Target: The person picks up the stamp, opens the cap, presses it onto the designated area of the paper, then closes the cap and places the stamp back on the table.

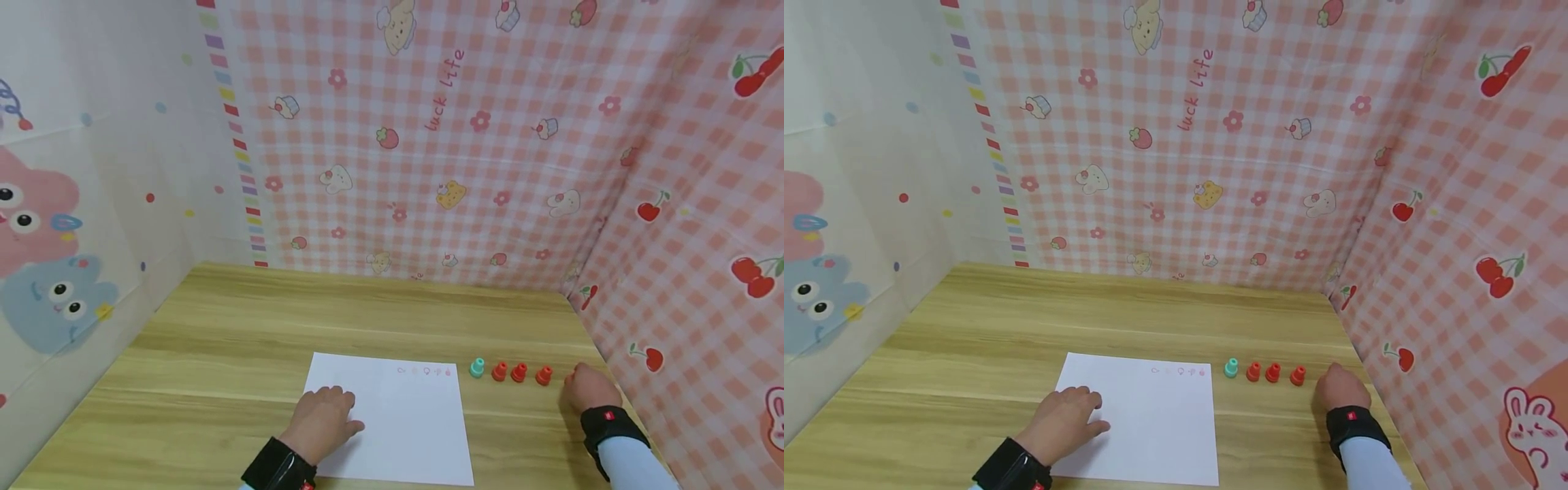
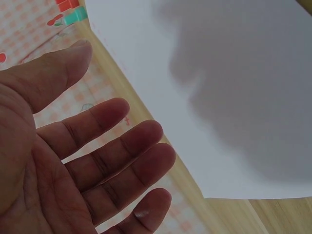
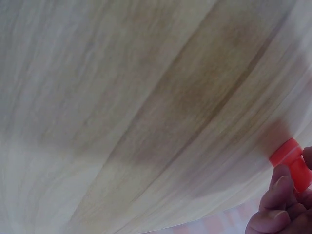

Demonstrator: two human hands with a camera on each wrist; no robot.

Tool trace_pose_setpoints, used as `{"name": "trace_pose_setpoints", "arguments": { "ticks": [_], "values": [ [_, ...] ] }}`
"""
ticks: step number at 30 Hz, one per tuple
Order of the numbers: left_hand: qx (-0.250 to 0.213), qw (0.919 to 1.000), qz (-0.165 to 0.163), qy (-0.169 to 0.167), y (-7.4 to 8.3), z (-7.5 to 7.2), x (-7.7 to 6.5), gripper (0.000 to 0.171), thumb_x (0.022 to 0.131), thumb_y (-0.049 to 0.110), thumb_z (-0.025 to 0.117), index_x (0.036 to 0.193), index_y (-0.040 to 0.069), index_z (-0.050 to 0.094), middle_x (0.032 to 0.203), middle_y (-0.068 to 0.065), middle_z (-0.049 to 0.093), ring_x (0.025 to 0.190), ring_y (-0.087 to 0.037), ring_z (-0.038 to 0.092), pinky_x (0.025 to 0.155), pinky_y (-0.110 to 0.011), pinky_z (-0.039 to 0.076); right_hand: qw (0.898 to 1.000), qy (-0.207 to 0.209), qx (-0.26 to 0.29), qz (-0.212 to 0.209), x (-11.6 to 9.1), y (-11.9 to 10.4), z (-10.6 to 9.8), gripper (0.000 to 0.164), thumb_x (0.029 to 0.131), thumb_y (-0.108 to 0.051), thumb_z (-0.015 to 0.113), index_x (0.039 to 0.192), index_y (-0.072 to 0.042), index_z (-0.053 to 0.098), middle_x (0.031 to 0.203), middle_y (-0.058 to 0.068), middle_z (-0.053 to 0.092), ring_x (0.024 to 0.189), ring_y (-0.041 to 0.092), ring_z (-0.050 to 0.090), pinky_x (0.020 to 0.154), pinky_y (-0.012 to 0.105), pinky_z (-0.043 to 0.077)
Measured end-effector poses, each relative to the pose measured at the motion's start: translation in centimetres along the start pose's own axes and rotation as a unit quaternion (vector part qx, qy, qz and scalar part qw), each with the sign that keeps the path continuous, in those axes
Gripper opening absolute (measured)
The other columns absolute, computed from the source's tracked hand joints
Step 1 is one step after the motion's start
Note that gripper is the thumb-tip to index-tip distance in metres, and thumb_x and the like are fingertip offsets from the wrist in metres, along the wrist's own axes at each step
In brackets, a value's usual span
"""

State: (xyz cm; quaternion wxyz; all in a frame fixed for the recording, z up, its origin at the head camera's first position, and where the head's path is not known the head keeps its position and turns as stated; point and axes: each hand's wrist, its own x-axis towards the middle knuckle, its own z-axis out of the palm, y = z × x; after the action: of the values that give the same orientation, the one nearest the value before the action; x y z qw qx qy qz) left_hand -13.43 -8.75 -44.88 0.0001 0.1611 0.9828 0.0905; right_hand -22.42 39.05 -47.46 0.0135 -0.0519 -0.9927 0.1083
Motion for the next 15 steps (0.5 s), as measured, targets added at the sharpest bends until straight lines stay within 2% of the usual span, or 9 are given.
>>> {"name": "trace_pose_setpoints", "arguments": {
  "ticks": [6, 9, 13, 15],
  "values": [
    [-0.005, 0.9999, 0.007, 0.009, -0.1, 0.0, 0.0, 0.033, 0.074, 0.039, 0.076, 0.083, 0.008, 0.067, 0.070, -0.005, 0.062, 0.066, -0.022, 0.057, 0.058, -0.040, 0.047, 0.999, -0.028, 0.015, 0.028, -0.5, -0.1, -0.8, 0.032, 0.089, -0.015, 0.048, 0.093, 0.016, 0.055, 0.073, 0.023, 0.057, 0.063, 0.032, 0.052, 0.060, 0.047, 0.045],
    [-0.007, 0.9997, 0.010, 0.022, -0.5, 0.0, 0.0, 0.034, 0.075, 0.038, 0.076, 0.086, 0.007, 0.068, 0.072, -0.007, 0.063, 0.067, -0.023, 0.058, 0.058, -0.041, 0.048, 0.999, -0.024, 0.023, 0.036, -0.5, -0.2, -1.4, 0.038, 0.090, -0.019, 0.048, 0.097, 0.019, 0.054, 0.077, 0.027, 0.059, 0.065, 0.034, 0.053, 0.062, 0.048, 0.046],
    [-0.006, 0.9991, 0.005, 0.042, -1.5, 0.0, 0.3, 0.035, 0.075, 0.037, 0.076, 0.087, 0.005, 0.069, 0.074, -0.009, 0.066, 0.068, -0.025, 0.059, 0.056, -0.042, 0.049, 0.998, 0.007, 0.046, 0.044, -0.5, -0.7, -2.4, 0.049, 0.092, -0.022, 0.045, 0.111, 0.023, 0.050, 0.101, 0.041, 0.059, 0.081, 0.045, 0.057, 0.076, 0.059, 0.048],
    [0.002, 0.9985, 0.005, 0.055, -2.0, -0.1, 0.7, 0.035, 0.075, 0.037, 0.076, 0.087, 0.005, 0.069, 0.074, -0.010, 0.066, 0.067, -0.025, 0.060, 0.055, -0.042, 0.049, 0.997, 0.020, 0.063, 0.049, -0.4, -1.4, -3.1, 0.052, 0.093, -0.023, 0.042, 0.119, 0.022, 0.045, 0.113, 0.043, 0.055, 0.090, 0.049, 0.056, 0.081, 0.062, 0.046]
  ]
}}
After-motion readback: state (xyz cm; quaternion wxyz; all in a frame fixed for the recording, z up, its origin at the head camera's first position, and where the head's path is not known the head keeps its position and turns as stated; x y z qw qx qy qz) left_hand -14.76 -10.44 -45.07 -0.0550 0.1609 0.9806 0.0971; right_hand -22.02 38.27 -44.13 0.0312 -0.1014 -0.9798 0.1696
